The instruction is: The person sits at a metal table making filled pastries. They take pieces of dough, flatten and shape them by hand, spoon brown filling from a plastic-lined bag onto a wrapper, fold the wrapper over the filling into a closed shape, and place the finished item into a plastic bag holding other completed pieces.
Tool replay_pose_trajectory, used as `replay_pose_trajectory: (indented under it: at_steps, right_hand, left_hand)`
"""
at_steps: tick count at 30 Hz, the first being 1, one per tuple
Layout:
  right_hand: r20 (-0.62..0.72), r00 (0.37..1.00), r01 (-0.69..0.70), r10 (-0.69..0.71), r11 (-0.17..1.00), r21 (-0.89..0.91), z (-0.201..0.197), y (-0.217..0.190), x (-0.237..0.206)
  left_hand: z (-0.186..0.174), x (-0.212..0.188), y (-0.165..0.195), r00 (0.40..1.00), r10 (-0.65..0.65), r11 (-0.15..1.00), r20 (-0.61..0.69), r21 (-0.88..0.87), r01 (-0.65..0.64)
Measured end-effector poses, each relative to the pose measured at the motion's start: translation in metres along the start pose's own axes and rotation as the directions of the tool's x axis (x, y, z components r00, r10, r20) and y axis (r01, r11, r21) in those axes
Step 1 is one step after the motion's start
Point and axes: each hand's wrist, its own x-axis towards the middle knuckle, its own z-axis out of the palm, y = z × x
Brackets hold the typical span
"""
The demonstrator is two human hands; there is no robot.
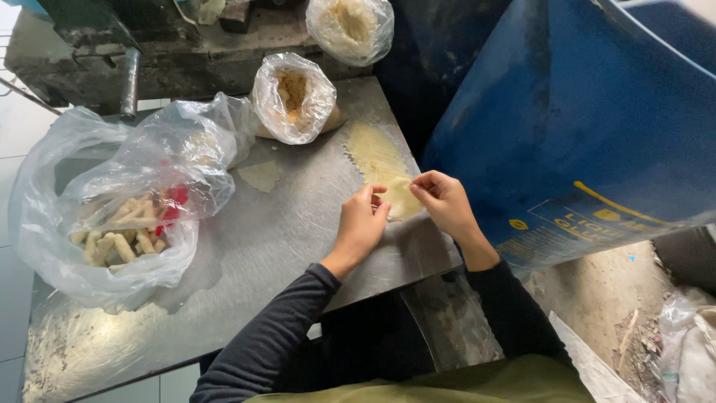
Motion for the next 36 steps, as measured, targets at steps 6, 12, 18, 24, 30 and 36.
replay_pose_trajectory:
  at_steps: [6, 12, 18, 24, 30, 36]
  right_hand:
    - [-0.060, 0.993, 0.075, -0.099, 0.945, -0.318, 0.010, -0.002, -0.005]
    - [-0.039, 0.990, 0.115, -0.138, 0.925, -0.362, 0.011, -0.010, -0.007]
    - [-0.007, 0.994, 0.099, -0.113, 0.896, -0.434, 0.008, -0.016, -0.008]
    - [0.019, 0.988, 0.146, -0.154, 0.883, -0.447, 0.006, -0.025, -0.008]
    - [0.027, 0.919, 0.324, -0.393, 0.713, -0.622, -0.001, -0.049, 0.011]
    - [0.042, 0.689, 0.489, -0.723, 0.422, -0.763, 0.008, -0.065, 0.122]
  left_hand:
    - [0.003, -0.005, 0.003, 1.000, 0.005, 0.966, -0.018, 0.257, 0.000]
    - [-0.001, -0.008, 0.014, 0.997, -0.071, 0.920, 0.006, 0.386, 0.063]
    - [0.002, -0.012, 0.016, 0.990, -0.120, 0.918, 0.076, 0.388, 0.081]
    - [0.006, -0.009, 0.007, 0.997, -0.056, 0.917, 0.045, 0.398, 0.033]
    - [0.011, -0.014, 0.002, 0.968, 0.251, 0.777, 0.008, 0.594, -0.207]
    - [0.002, -0.012, 0.006, 0.936, 0.349, 0.783, -0.052, 0.564, -0.260]
